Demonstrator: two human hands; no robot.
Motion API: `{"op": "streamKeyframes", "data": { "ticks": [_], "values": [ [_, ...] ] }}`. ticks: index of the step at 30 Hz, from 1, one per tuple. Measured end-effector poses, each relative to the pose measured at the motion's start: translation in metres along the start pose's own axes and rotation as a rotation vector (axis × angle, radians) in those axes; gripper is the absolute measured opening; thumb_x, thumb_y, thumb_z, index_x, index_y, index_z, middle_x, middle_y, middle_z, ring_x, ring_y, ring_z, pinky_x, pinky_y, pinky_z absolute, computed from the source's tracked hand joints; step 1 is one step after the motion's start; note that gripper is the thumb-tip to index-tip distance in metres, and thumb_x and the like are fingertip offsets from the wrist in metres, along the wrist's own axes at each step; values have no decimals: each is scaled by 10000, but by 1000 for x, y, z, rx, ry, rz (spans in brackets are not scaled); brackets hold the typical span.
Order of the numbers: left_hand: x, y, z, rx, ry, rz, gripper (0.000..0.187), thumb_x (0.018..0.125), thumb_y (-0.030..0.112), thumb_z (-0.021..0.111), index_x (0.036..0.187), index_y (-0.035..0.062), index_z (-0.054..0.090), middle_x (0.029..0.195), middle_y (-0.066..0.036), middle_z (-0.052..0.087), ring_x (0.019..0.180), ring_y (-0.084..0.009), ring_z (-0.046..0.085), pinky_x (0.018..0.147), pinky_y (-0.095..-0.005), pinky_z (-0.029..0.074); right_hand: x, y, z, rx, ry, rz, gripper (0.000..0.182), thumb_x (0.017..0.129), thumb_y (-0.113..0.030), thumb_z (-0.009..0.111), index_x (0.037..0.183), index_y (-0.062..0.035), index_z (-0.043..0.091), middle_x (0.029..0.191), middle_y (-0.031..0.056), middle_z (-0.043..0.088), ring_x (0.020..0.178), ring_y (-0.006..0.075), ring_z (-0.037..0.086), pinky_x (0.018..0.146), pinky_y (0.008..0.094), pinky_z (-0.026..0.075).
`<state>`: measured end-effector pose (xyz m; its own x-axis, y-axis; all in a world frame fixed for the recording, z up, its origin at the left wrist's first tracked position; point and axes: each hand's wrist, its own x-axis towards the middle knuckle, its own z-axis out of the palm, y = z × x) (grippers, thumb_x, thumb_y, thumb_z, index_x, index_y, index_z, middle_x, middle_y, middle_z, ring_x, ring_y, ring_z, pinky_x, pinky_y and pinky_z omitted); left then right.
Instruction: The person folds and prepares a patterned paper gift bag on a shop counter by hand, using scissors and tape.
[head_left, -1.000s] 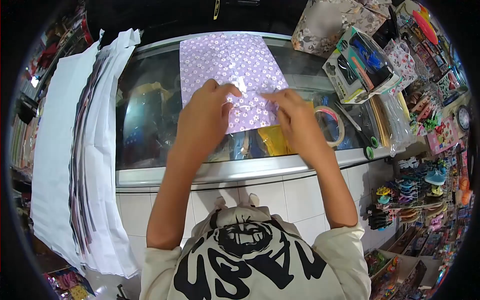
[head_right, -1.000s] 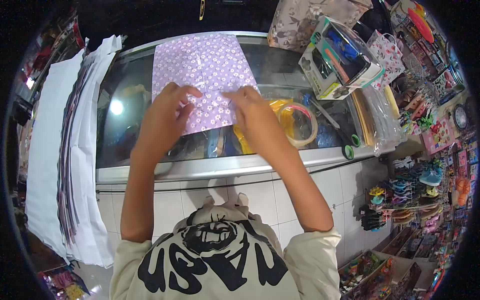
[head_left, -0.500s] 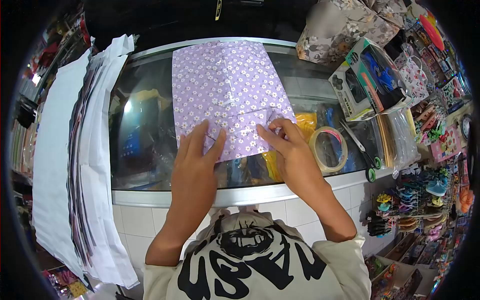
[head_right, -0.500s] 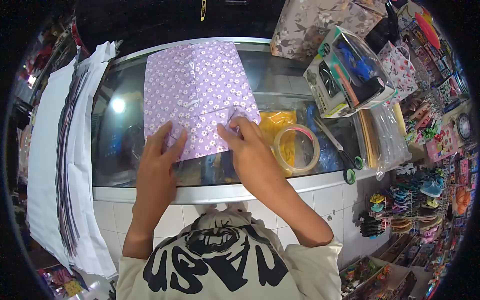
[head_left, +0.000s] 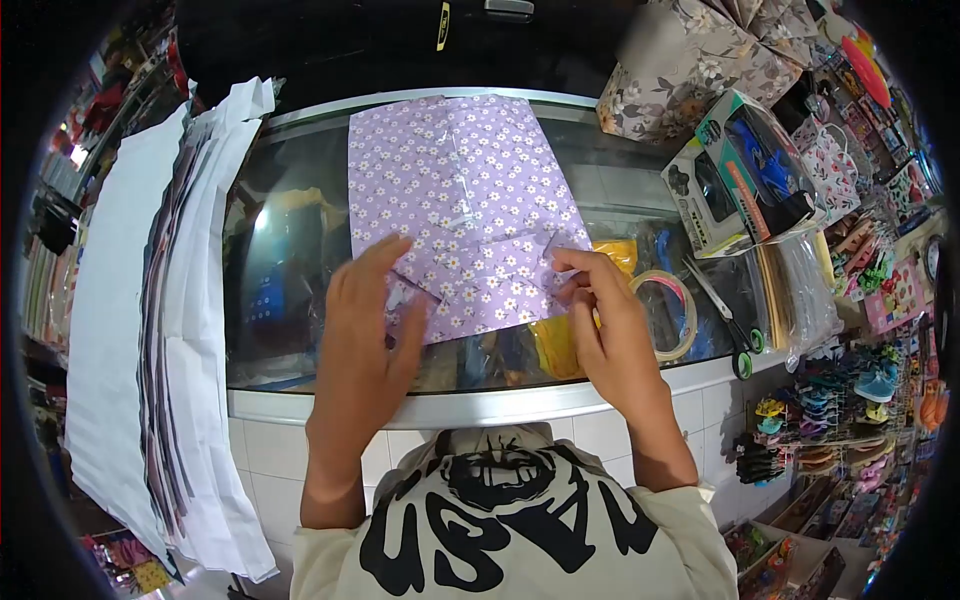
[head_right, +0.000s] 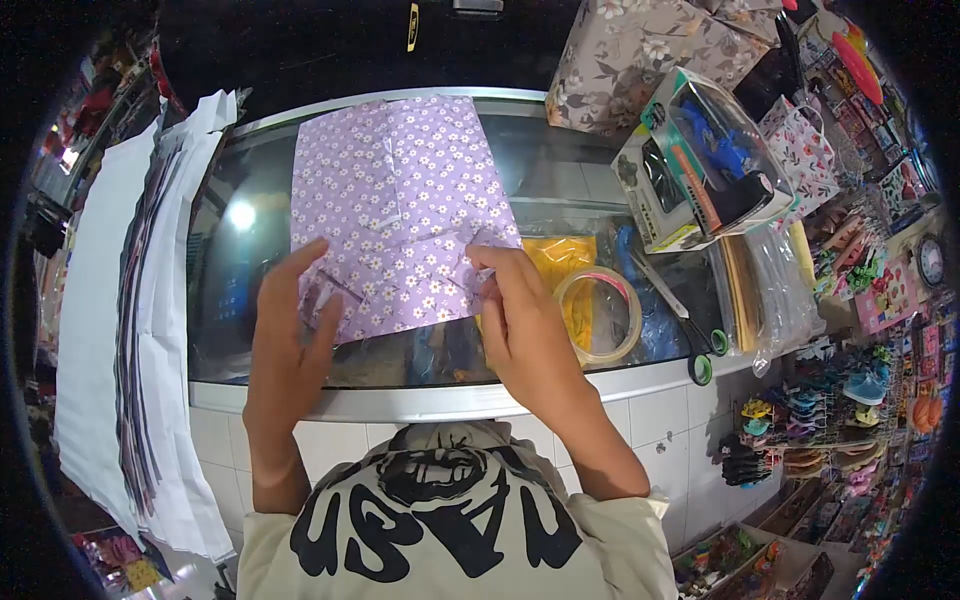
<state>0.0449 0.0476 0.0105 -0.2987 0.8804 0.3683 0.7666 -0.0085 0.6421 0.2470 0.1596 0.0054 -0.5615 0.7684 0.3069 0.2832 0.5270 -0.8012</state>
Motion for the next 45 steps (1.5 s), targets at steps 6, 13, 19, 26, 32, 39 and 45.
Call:
{"op": "streamKeyframes", "data": {
  "ticks": [6,13,19,26,32,39,45],
  "values": [
    [18,8,9,232,-154,176,696,761,315,781,1350,89,486,1314,-152,511,1268,-360,449,1138,-579,201,-3,1,0,-167,48,-87,247,868,82,521,1084,10,616,1034,149,558,923,284,576,817,335,462],
    [16,5,12,57,-193,143,697,744,255,794,1348,81,491,1241,-140,488,1192,-366,474,1088,-658,247,-3,7,6,-197,56,-127,228,880,78,534,1071,10,637,992,138,555,920,291,571,832,327,458],
    [13,5,14,74,-160,147,729,712,237,826,1347,85,502,1271,-149,482,1179,-342,480,1010,-421,407,-8,1,7,-157,71,-107,217,889,54,552,1083,8,638,991,131,555,929,269,567,835,322,455],
    [12,6,13,85,-152,166,710,719,239,819,1342,93,510,1275,-143,483,1201,-344,472,1071,-462,347,-8,3,14,-186,90,-90,175,908,24,553,1064,8,631,987,122,557,898,240,572,797,297,448],
    [9,4,15,38,-131,170,676,716,239,819,1314,119,528,1258,-120,503,1216,-334,476,1126,-530,266,3,-2,11,99,94,62,125,920,-80,601,952,35,639,895,112,586,799,204,566,746,297,446],
    [5,3,17,70,-77,232,616,714,229,819,1265,152,553,1249,-88,513,1213,-321,483,1128,-619,212,3,8,18,233,144,87,120,901,-84,629,876,33,622,824,34,562,763,111,496,710,252,410],
    [1,-1,17,121,-66,257,546,740,245,801,1222,144,565,1287,-84,504,1253,-326,461,1134,-638,164,-2,9,22,76,194,27,132,915,-108,611,901,23,620,884,85,585,780,175,549,721,296,442]
  ]
}}
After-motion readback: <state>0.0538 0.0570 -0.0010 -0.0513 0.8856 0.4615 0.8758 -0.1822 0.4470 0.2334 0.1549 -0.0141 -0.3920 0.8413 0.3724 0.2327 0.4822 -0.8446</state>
